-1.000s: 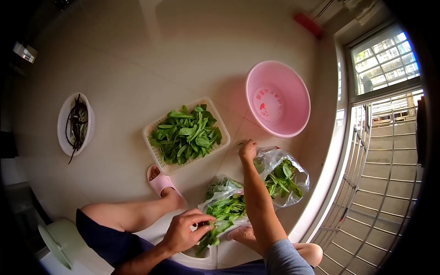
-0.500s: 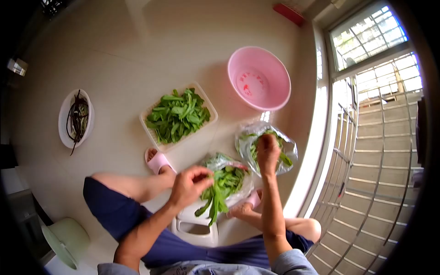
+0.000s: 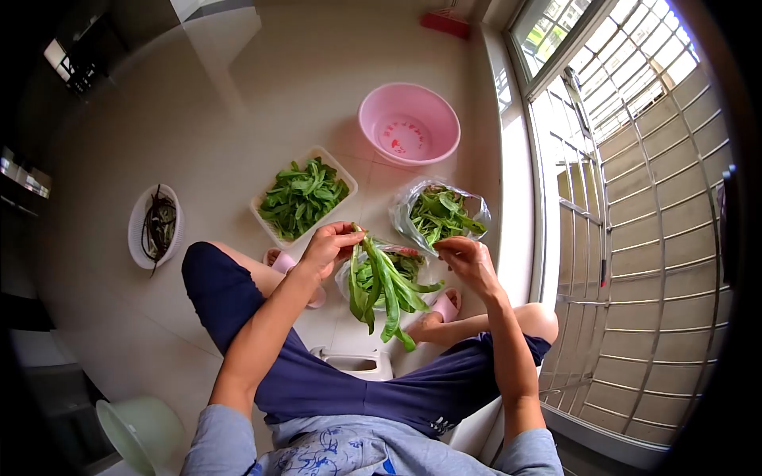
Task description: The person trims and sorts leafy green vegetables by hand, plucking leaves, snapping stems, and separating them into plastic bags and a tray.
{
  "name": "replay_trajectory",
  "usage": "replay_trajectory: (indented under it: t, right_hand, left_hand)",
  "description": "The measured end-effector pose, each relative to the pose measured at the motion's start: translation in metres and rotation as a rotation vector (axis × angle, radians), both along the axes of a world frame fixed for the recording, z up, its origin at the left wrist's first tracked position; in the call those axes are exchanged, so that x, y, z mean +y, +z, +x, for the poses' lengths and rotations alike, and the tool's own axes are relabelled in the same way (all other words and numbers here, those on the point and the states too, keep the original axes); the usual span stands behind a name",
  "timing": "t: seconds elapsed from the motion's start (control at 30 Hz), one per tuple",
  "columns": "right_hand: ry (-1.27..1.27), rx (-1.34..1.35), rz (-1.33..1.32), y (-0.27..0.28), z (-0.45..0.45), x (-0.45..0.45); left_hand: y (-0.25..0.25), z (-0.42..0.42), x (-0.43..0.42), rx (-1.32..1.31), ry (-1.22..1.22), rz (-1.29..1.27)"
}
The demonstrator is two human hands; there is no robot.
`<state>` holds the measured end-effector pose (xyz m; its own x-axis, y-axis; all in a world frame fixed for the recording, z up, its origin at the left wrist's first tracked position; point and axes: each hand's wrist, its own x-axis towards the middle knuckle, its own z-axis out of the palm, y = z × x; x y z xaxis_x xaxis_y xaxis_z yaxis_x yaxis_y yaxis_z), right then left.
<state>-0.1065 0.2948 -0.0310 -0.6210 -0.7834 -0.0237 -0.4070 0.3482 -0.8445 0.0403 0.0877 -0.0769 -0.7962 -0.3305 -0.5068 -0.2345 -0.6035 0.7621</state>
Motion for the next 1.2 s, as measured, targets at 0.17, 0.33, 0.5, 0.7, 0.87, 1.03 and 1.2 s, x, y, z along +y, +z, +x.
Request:
replay_trajectory:
  t: [0.17,0.33,0.5,0.7,0.87,1.03,1.2]
  right_hand:
    - [-0.014,-0.376,-0.148,-0.002,0.014,0.002]
    - [0.045,-0.436,-0.292,0.021,0.023,0.007]
    - [0.252,-0.511,-0.062,0.005,0.047,-0.002]
    - [0.229,-0.298,0.029,-0.013,0.064,-0.009]
    - [0.198,-0.846,-0.050,-0.019,0.054,-0.004]
    - [0.125,-1.407,-0.159,-0.034,0.038,0.006]
    - [0.181,-1.549,-0.217,-0.039,0.031,0.009]
  left_hand:
    - [-0.002,0.006,0.014,0.022,0.011,0.036]
    - [-0.003,0.002,0.022,0.014,0.065,0.018]
    - [0.005,-0.010,0.040,0.002,0.104,-0.056]
    - [0.001,-0.018,0.046,-0.062,0.112,-0.249]
    - [0.014,-0.014,0.047,-0.107,0.121,-0.313]
    - [0.020,-0.011,0.053,0.028,0.099,-0.501]
    - [0.024,-0.007,0.054,0.194,-0.069,-0.646]
